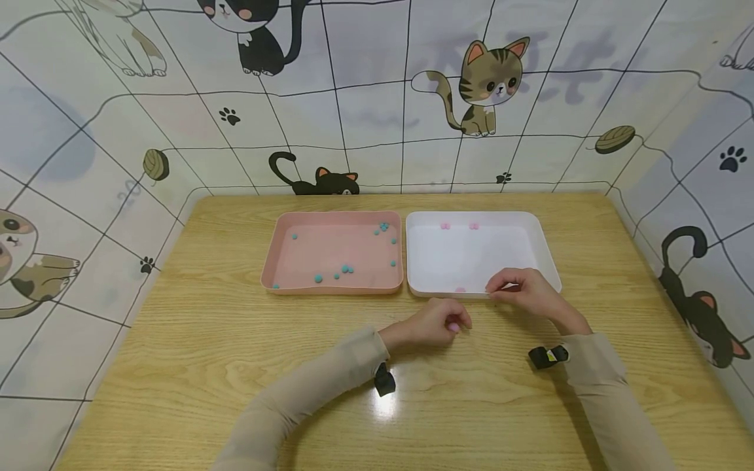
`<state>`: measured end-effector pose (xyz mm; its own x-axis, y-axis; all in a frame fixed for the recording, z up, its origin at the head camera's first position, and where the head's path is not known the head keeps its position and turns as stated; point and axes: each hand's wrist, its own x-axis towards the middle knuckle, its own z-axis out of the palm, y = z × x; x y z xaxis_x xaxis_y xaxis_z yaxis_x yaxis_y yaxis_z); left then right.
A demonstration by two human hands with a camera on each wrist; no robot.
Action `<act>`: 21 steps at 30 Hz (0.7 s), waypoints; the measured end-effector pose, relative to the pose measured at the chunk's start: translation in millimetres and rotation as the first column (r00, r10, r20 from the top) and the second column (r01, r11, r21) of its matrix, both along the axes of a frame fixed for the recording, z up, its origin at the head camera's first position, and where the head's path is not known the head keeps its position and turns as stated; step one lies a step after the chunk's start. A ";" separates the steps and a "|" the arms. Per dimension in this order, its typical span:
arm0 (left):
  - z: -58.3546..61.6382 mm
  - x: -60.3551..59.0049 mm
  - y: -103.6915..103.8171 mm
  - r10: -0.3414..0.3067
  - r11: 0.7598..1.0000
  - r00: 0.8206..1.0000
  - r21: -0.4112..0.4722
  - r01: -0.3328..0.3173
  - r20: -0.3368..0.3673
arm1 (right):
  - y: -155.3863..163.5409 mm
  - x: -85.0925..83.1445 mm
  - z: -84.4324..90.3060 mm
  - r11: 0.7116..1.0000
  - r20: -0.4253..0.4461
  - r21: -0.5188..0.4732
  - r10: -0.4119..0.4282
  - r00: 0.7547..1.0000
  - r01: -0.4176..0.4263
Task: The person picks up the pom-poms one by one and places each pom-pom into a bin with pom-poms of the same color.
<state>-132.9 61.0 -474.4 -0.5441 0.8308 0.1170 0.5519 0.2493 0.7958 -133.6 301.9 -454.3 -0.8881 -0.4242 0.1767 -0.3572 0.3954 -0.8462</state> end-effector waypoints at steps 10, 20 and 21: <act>9.0 -2.5 0.5 -0.001 0.998 0.997 0.057 -0.003 0.079 | -0.9 0.7 1.9 1.000 -0.002 0.002 0.000 1.000 0.000; 31.3 -14.4 2.6 0.007 0.988 0.992 0.150 -0.025 0.124 | -0.5 -0.6 1.4 1.000 0.009 -0.001 0.009 1.000 -0.009; 32.7 -16.1 3.0 0.014 0.987 0.992 0.154 -0.034 0.128 | -0.5 -0.4 1.5 1.000 0.012 -0.001 0.007 1.000 -0.006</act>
<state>-149.0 63.9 -441.7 -0.5825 0.7941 0.1736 0.4404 0.1288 0.8885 -134.0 301.5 -452.8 -0.8875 -0.4299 0.1659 -0.3492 0.3926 -0.8508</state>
